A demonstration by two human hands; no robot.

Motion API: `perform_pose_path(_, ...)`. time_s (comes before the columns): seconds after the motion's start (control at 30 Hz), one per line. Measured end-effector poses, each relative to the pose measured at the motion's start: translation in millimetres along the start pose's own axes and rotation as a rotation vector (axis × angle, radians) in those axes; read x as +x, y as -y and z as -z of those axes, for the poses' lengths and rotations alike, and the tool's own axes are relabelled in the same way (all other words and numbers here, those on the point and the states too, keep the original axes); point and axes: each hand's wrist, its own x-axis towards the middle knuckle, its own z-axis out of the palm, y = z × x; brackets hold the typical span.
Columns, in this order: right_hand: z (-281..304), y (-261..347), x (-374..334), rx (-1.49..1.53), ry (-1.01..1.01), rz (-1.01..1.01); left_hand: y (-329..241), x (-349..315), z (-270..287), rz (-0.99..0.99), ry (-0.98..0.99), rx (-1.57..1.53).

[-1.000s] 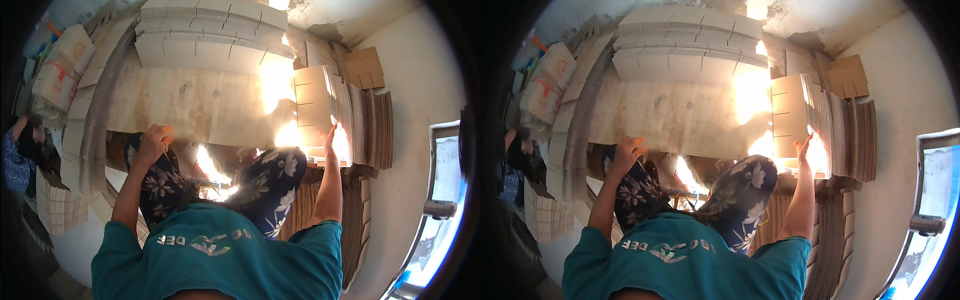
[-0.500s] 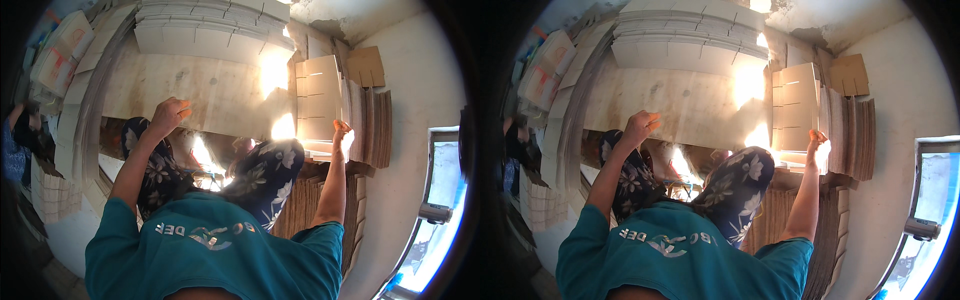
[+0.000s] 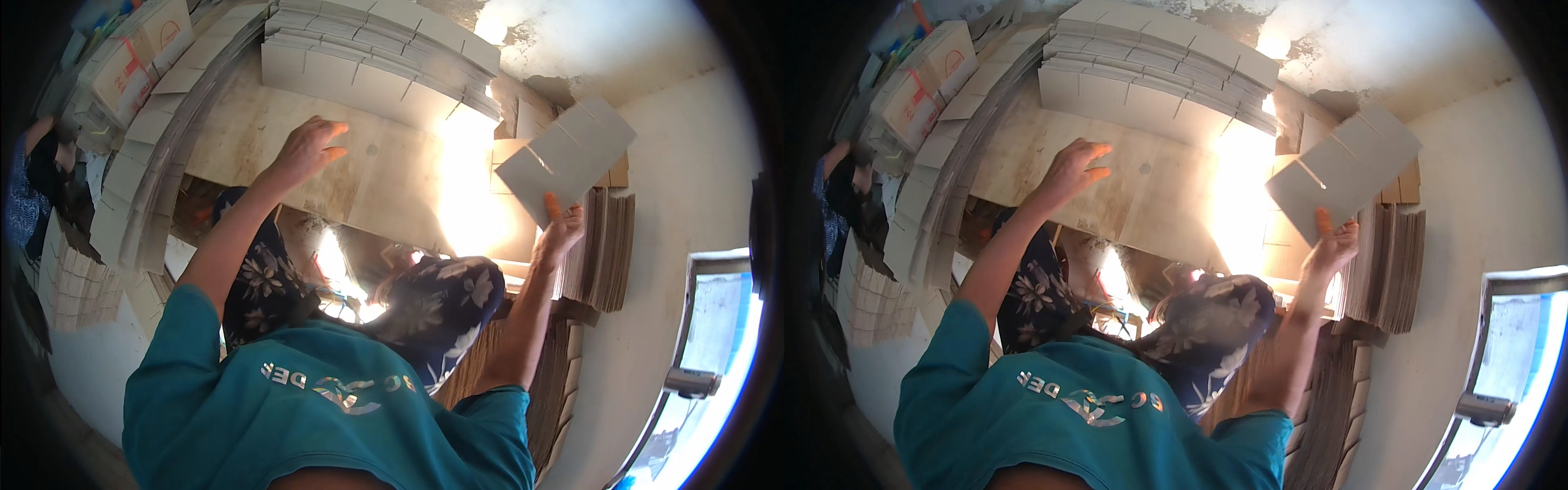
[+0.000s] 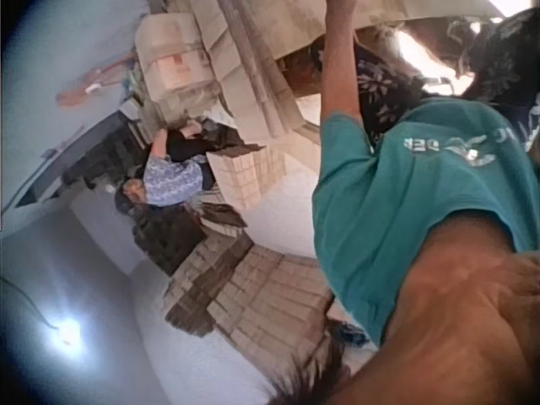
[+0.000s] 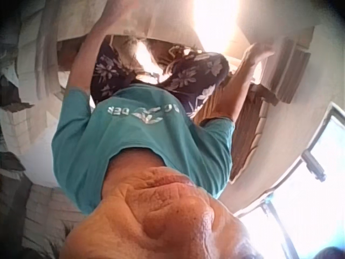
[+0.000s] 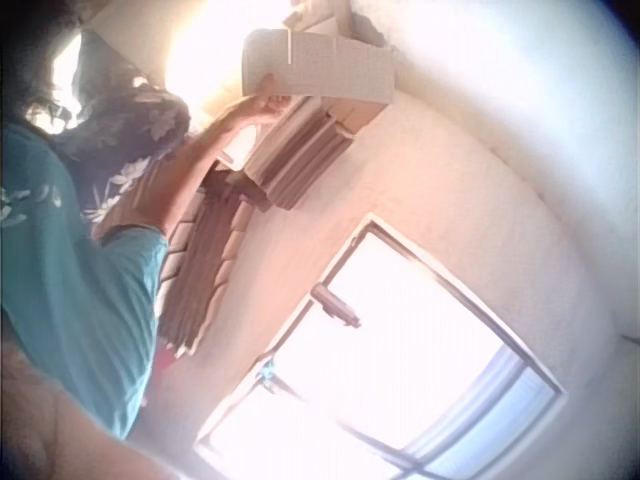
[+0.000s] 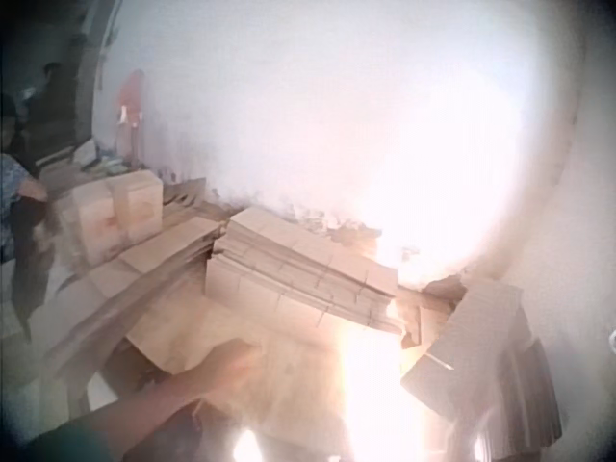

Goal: The person repeatedly picks up pre-cut cardboard pieces and inserts them into slots on a larger cardboard structure. The task involves continuous manual assembly of the cardboard components.

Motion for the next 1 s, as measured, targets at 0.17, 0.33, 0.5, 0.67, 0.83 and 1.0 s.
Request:
perform_pose_path(0.17, -80.5, 42.4, -34.9, -0.216, 0.093, -0.122, 13.4, 65.0, -45.5, -0.161, -0.011, 0.089)
perform_pose_path(0.33, -104.5, 27.0, -46.7, -0.477, 0.034, 0.134, 6.3, 131.8, -93.9, -0.220, 0.087, 0.294)
perform_pose_path(0.5, -103.8, 4.2, -53.1, -0.516, 0.111, 0.089, 22.0, 172.5, -129.8, -0.232, 0.083, 0.429)
perform_pose_path(0.67, -105.7, 3.6, -53.7, -0.460, 0.145, 0.073, 47.9, 186.6, -144.7, -0.388, -0.022, 0.500)
perform_pose_path(0.83, -104.2, 9.0, -55.5, -0.435, 0.170, 0.020, 39.5, 181.9, -134.5, -0.480, -0.073, 0.321)
perform_pose_path(1.0, -104.2, 8.2, -55.8, -0.406, 0.201, 0.077, 15.5, 155.9, -133.8, -0.434, 0.012, 0.118)
